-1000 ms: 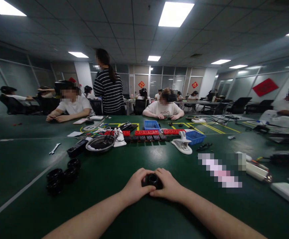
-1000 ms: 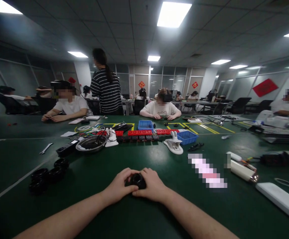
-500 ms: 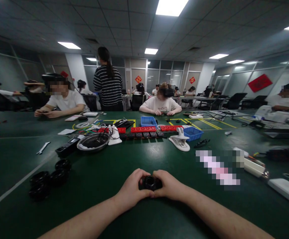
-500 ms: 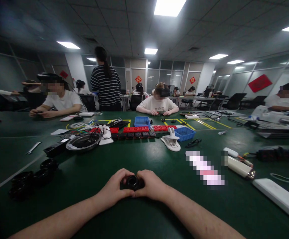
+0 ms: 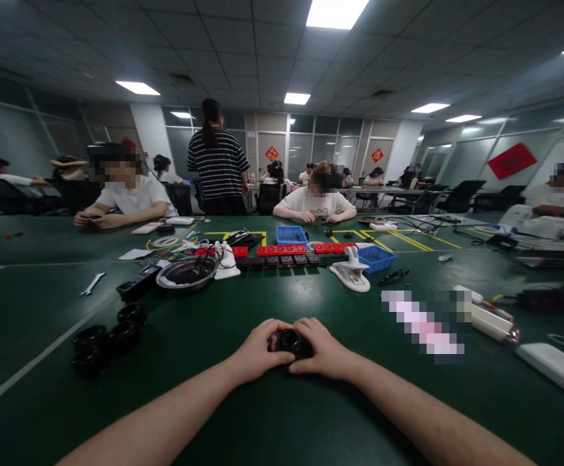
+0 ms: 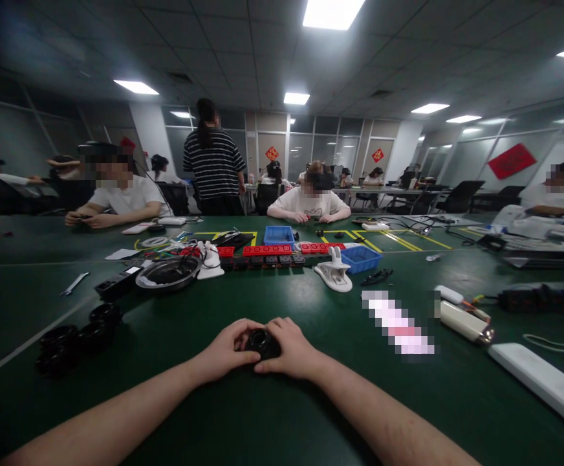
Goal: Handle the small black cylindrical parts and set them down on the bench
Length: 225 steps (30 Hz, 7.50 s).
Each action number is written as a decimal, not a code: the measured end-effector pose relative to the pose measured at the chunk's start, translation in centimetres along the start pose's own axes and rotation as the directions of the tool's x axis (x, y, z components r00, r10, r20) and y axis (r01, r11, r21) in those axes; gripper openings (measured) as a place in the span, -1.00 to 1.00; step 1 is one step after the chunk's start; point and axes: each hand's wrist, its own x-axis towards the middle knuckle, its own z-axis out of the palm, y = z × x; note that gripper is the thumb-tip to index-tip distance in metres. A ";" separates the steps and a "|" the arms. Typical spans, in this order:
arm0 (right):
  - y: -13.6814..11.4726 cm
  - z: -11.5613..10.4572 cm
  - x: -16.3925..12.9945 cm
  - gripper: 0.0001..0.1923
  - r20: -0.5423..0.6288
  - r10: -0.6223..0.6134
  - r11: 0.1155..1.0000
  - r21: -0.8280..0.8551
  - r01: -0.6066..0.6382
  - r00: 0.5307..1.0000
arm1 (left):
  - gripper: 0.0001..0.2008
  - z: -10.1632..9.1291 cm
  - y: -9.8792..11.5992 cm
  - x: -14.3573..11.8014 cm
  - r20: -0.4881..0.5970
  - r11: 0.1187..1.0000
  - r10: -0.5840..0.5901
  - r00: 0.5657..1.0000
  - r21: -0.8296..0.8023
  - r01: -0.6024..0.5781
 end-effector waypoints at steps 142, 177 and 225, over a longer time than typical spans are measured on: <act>-0.9 1.2 0.1 -0.63 -0.158 0.169 0.963 -0.182 -0.197 0.973 | -0.68 1.2 0.9 -1.1 -0.250 0.974 -0.050 0.967 0.203 0.103; 0.9 -0.4 -0.2 -0.45 0.111 -0.062 0.922 0.388 0.014 0.992 | -0.72 -0.3 1.0 -0.9 -0.031 0.978 0.057 0.998 0.202 -0.049; -2.2 1.0 -0.1 -0.58 -0.060 0.191 0.946 -0.256 -0.200 0.980 | -0.62 1.2 2.0 -1.6 -0.140 0.975 -0.041 0.989 0.210 0.070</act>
